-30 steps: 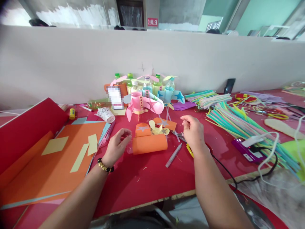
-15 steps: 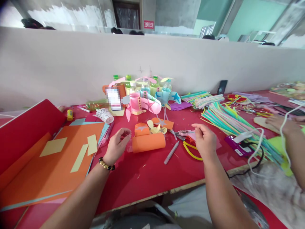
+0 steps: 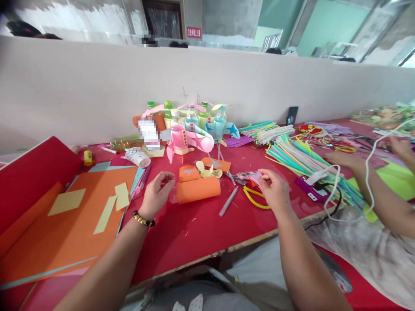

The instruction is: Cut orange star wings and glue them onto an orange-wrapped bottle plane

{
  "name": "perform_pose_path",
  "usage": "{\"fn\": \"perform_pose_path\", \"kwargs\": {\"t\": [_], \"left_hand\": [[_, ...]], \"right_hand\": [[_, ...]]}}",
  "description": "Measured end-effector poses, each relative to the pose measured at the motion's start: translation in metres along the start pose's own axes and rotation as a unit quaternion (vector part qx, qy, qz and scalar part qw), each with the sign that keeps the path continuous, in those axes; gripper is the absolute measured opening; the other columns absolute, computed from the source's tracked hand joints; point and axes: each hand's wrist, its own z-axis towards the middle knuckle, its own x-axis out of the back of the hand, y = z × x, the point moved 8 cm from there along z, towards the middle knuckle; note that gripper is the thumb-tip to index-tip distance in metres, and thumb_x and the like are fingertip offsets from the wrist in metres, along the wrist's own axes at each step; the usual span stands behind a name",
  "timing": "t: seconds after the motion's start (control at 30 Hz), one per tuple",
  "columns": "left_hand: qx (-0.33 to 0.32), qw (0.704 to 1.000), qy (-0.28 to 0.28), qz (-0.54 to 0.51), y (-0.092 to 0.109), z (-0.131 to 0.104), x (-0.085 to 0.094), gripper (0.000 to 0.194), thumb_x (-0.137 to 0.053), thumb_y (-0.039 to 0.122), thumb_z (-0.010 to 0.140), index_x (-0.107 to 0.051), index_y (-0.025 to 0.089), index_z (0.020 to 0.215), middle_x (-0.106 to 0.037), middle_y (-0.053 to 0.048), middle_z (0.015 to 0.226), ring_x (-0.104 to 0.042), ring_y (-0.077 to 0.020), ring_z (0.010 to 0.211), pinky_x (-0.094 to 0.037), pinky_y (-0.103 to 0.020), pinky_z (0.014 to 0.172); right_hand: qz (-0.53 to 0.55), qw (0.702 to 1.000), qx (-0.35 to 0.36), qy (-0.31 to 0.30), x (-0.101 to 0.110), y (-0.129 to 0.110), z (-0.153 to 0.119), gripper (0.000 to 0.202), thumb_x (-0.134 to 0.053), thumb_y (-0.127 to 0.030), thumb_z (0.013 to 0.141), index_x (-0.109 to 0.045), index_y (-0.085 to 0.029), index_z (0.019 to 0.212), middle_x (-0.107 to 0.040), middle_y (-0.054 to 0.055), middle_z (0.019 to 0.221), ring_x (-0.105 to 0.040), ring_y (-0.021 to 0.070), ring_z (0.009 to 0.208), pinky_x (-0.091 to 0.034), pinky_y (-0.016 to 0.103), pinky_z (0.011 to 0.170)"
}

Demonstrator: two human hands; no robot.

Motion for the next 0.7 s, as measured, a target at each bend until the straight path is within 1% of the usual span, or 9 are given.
{"fn": "perform_pose_path", "kwargs": {"t": [0.07, 0.13, 0.23, 0.3, 0.33, 0.4, 0.43, 0.6, 0.7], "left_hand": [[0.000, 1.000, -0.001, 0.001, 0.000, 0.000, 0.000, 0.013, -0.050, 0.029, 0.084, -0.058, 0.021, 0.091, -0.065, -0.002, 0.091, -0.061, -0.0153, 0.081, -0.047, -0.027, 0.074], [-0.001, 1.000, -0.002, 0.001, 0.000, 0.000, 0.000, 0.014, -0.049, 0.029, 0.084, -0.058, 0.021, 0.091, -0.066, -0.002, 0.091, -0.061, -0.0156, 0.082, -0.047, -0.027, 0.075], [-0.002, 1.000, -0.001, 0.002, 0.000, 0.000, 0.000, 0.014, -0.049, 0.030, 0.084, -0.058, 0.021, 0.091, -0.065, -0.002, 0.091, -0.060, -0.0158, 0.082, -0.047, -0.028, 0.076], [-0.001, 1.000, 0.001, 0.000, 0.000, 0.001, 0.001, 0.014, -0.050, 0.030, 0.084, -0.058, 0.021, 0.091, -0.066, -0.002, 0.091, -0.061, -0.0157, 0.081, -0.047, -0.028, 0.076], [0.000, 1.000, 0.002, -0.001, 0.000, 0.001, 0.001, 0.014, -0.050, 0.030, 0.083, -0.058, 0.021, 0.091, -0.066, -0.002, 0.090, -0.061, -0.0155, 0.081, -0.047, -0.027, 0.076], [0.000, 1.000, 0.004, -0.002, -0.001, 0.001, 0.001, 0.014, -0.050, 0.029, 0.083, -0.058, 0.021, 0.091, -0.066, -0.002, 0.090, -0.061, -0.0153, 0.081, -0.047, -0.027, 0.075], [-0.001, 1.000, 0.004, -0.002, -0.002, 0.002, 0.001, 0.014, -0.050, 0.029, 0.083, -0.058, 0.021, 0.091, -0.066, -0.002, 0.090, -0.061, -0.0152, 0.081, -0.047, -0.027, 0.075], [0.000, 1.000, 0.006, -0.003, -0.003, 0.003, 0.001, 0.013, -0.050, 0.028, 0.083, -0.059, 0.021, 0.090, -0.066, -0.002, 0.090, -0.061, -0.0152, 0.079, -0.047, -0.027, 0.074], [-0.003, 1.000, 0.005, -0.004, -0.001, 0.003, 0.001, 0.013, -0.050, 0.027, 0.083, -0.059, 0.021, 0.091, -0.067, -0.002, 0.091, -0.061, -0.0153, 0.081, -0.047, -0.027, 0.076]], "right_hand": [[-0.021, 1.000, 0.006, -0.010, -0.006, -0.001, 0.003, 0.029, -0.054, -0.041, 0.082, -0.071, -0.018, 0.091, -0.071, 0.007, 0.075, -0.065, 0.0217, 0.066, -0.051, 0.033, 0.062], [-0.047, 0.998, 0.026, -0.016, -0.013, -0.009, 0.011, 0.028, -0.053, -0.040, 0.083, -0.071, -0.019, 0.084, -0.073, 0.009, 0.079, -0.066, 0.0237, 0.072, -0.051, 0.035, 0.069], [-0.053, 0.996, 0.060, -0.050, -0.034, -0.029, 0.030, 0.022, -0.055, -0.030, 0.081, -0.071, -0.020, 0.092, -0.074, 0.008, 0.091, -0.067, 0.0233, 0.082, -0.051, 0.036, 0.075], [-0.073, 0.988, 0.045, -0.131, -0.061, -0.035, 0.045, 0.023, -0.057, -0.027, 0.081, -0.070, -0.021, 0.098, -0.075, 0.006, 0.090, -0.068, 0.0212, 0.081, -0.051, 0.033, 0.072], [-0.078, 0.985, 0.042, -0.150, -0.072, -0.039, 0.053, 0.023, -0.058, -0.027, 0.080, -0.070, -0.021, 0.099, -0.075, 0.005, 0.087, -0.068, 0.0198, 0.076, -0.051, 0.032, 0.070], [-0.088, 0.981, 0.036, -0.172, -0.091, -0.043, 0.067, 0.023, -0.061, -0.029, 0.079, -0.071, -0.021, 0.098, -0.075, 0.005, 0.082, -0.067, 0.0185, 0.069, -0.050, 0.030, 0.067], [-0.094, 0.979, 0.030, -0.179, -0.100, -0.044, 0.073, 0.023, -0.063, -0.030, 0.078, -0.071, -0.021, 0.098, -0.074, 0.006, 0.083, -0.067, 0.0185, 0.069, -0.050, 0.030, 0.066], [-0.106, 0.973, -0.017, -0.205, -0.134, -0.041, 0.093, 0.036, -0.072, -0.034, 0.070, -0.070, -0.021, 0.104, -0.073, 0.012, 0.097, -0.067, 0.0219, 0.075, -0.049, 0.031, 0.063], [-0.104, 0.971, -0.055, -0.210, -0.146, -0.036, 0.098, 0.046, -0.078, -0.025, 0.061, -0.069, -0.018, 0.105, -0.072, 0.015, 0.102, -0.068, 0.0253, 0.082, -0.050, 0.033, 0.067]]}}
